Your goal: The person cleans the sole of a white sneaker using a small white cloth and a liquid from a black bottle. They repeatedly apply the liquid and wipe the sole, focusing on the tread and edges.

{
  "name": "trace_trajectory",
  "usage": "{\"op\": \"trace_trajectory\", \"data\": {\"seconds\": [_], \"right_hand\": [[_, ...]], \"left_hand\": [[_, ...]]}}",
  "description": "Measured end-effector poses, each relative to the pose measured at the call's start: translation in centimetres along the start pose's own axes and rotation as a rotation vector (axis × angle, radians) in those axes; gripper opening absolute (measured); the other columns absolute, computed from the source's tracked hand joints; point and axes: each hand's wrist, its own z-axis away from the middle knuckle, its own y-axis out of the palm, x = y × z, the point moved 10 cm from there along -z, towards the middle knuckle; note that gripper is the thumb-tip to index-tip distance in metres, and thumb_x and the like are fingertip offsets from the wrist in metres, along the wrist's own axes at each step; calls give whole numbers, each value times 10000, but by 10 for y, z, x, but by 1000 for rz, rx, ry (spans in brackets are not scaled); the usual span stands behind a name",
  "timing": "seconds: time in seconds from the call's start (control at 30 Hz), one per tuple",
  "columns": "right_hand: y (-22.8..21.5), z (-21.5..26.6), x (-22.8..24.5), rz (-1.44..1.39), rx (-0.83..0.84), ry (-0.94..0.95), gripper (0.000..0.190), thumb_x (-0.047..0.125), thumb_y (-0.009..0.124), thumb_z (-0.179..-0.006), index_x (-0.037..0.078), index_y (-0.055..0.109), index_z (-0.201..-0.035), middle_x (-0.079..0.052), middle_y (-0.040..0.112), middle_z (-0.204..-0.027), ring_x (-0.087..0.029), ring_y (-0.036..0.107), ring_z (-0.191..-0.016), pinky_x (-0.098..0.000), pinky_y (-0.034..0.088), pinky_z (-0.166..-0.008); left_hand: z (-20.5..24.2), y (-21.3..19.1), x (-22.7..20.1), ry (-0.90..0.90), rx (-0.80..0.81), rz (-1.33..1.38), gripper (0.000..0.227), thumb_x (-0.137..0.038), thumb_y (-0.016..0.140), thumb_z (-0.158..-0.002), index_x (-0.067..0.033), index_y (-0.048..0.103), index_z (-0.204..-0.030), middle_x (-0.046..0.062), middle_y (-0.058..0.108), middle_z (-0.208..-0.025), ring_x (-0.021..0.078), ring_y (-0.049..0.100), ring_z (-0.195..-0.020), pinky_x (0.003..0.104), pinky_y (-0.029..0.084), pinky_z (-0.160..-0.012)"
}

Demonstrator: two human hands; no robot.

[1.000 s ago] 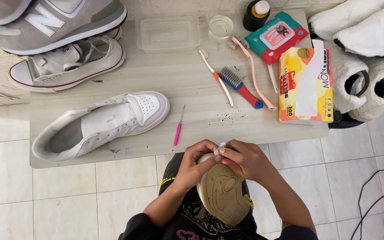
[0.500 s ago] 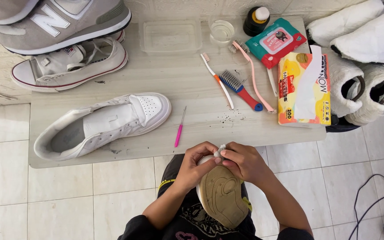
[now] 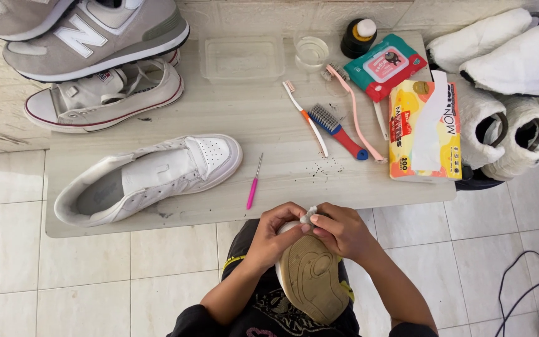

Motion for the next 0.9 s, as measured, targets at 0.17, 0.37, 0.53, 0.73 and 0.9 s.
{"op": "trace_trajectory", "data": {"seconds": [0.17,0.37,0.53,0.73,0.9], "right_hand": [[-4,4,1,-18,-82,-44,207,222,525,-953,57,599,-1054,-166,619,-830,-292,608,-501,-342,518,-415],[-6,1,6,-7,-99,-95,234,212,529,-946,61,609,-1106,-175,636,-843,-301,624,-500,-341,525,-408],[-11,1,9,11,-137,-128,253,211,555,-931,103,587,-1158,-174,641,-863,-298,626,-518,-358,535,-419],[-58,8,-55,-120,-485,-45,353,276,316,-996,-56,381,-1096,-135,601,-710,-246,581,-528,-346,512,-547],[-70,-28,-58,5,-514,-58,313,125,364,-1036,39,208,-1294,-171,494,-977,-263,566,-781,-389,511,-749]], "left_hand": [[0,0,2,-6,-4,-6,86,28,701,-802,-14,642,-847,87,674,-755,138,577,-761,298,463,-738],[0,1,2,-5,-3,1,76,24,691,-805,-13,642,-850,89,674,-763,145,575,-767,306,462,-734],[-1,-1,7,2,-14,12,84,30,690,-798,-14,643,-852,88,665,-757,147,576,-751,299,460,-711],[2,1,13,11,-25,40,79,11,695,-797,-25,638,-839,87,664,-763,149,577,-771,299,456,-722],[1,9,-6,26,-9,45,79,20,687,-798,-18,633,-842,99,663,-758,155,580,-758,306,459,-710]]}}
